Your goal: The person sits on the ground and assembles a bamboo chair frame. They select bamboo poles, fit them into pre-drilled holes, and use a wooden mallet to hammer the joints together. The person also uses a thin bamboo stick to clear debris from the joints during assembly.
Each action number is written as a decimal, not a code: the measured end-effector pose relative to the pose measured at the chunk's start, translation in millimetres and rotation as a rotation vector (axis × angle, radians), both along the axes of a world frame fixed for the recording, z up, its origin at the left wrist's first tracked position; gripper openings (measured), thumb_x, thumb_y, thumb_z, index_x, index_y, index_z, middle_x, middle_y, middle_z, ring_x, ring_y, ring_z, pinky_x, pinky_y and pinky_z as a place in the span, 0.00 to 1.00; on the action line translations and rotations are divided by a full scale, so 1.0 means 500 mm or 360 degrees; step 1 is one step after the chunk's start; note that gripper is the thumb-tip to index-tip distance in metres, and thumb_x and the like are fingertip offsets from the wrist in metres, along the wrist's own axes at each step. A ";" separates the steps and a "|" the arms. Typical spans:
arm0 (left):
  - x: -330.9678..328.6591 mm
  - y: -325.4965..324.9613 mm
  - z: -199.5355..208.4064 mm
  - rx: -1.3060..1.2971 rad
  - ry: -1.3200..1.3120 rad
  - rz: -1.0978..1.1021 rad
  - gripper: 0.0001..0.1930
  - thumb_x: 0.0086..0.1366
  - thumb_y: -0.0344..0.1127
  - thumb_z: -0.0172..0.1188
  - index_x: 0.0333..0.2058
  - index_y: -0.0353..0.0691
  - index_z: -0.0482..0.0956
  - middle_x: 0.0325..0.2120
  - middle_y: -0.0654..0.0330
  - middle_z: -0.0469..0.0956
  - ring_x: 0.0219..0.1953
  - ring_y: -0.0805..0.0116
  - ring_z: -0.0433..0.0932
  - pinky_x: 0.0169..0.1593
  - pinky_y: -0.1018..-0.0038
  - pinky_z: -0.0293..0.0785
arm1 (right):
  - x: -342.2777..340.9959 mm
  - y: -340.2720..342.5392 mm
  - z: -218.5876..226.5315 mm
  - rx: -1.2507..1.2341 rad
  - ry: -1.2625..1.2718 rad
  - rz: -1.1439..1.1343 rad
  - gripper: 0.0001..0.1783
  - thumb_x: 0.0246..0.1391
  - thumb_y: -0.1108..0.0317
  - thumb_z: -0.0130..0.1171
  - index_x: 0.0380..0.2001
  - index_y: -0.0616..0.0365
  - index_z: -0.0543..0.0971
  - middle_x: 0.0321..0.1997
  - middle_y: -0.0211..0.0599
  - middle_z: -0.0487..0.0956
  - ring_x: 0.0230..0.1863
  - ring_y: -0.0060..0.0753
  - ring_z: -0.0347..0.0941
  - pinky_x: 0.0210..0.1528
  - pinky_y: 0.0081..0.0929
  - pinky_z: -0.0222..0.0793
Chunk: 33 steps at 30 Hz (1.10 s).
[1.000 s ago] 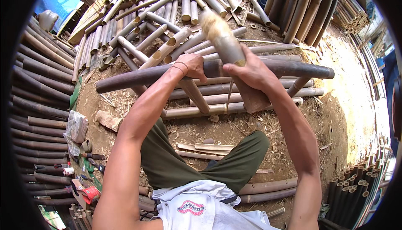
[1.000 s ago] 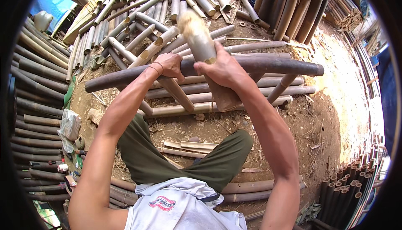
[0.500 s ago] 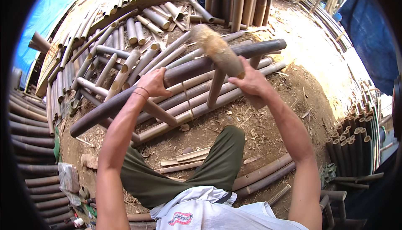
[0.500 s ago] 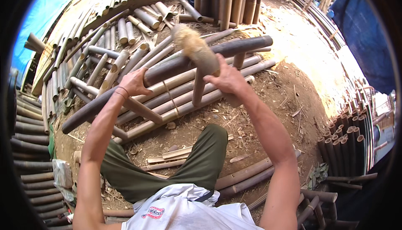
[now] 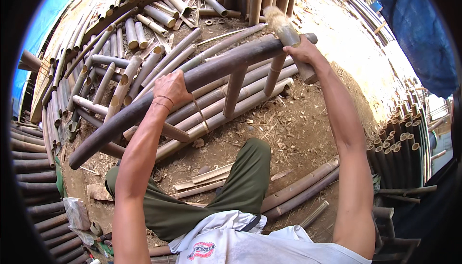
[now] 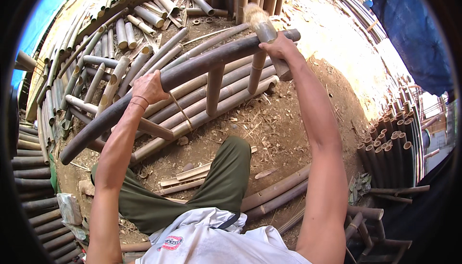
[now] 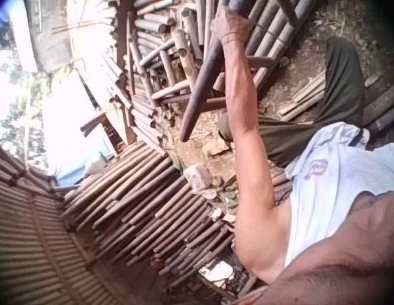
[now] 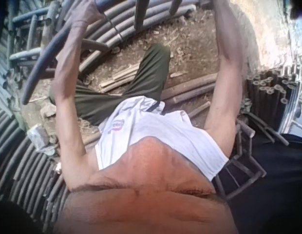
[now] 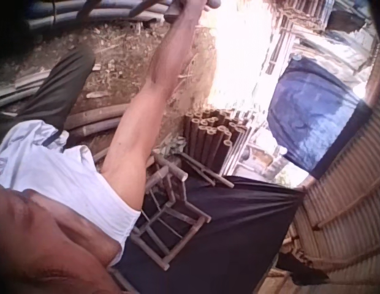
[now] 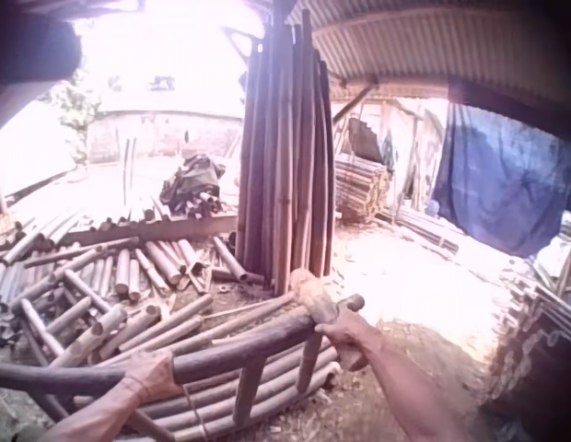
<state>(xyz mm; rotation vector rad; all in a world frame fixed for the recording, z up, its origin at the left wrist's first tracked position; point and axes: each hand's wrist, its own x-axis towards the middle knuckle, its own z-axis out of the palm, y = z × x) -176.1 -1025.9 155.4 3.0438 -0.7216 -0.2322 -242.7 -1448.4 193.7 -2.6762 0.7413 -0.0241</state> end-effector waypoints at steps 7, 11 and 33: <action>0.003 0.002 -0.014 -0.0041 -0.0027 -0.0007 0.31 0.41 0.52 0.73 0.41 0.38 0.76 0.40 0.46 0.82 0.44 0.47 0.82 0.49 0.57 0.78 | -0.012 0.029 0.016 0.0241 -0.0524 -0.0066 0.52 0.49 0.38 0.65 0.65 0.67 0.63 0.58 0.62 0.75 0.58 0.49 0.75 0.61 0.39 0.69; 0.009 0.029 -0.024 -0.0091 -0.0011 -0.0030 0.33 0.42 0.54 0.73 0.41 0.37 0.75 0.40 0.46 0.81 0.46 0.48 0.81 0.52 0.59 0.76 | -0.003 0.011 -0.002 0.0512 -0.0061 0.0274 0.54 0.46 0.37 0.67 0.63 0.72 0.64 0.59 0.63 0.74 0.58 0.50 0.74 0.59 0.41 0.70; -0.071 0.752 0.019 -0.0088 0.0462 0.0219 0.45 0.31 0.53 0.81 0.52 0.42 0.77 0.44 0.50 0.83 0.49 0.51 0.81 0.54 0.60 0.75 | -0.167 0.430 0.021 0.0358 -0.0061 0.0683 0.53 0.46 0.55 0.73 0.69 0.60 0.55 0.61 0.58 0.73 0.60 0.50 0.73 0.62 0.40 0.69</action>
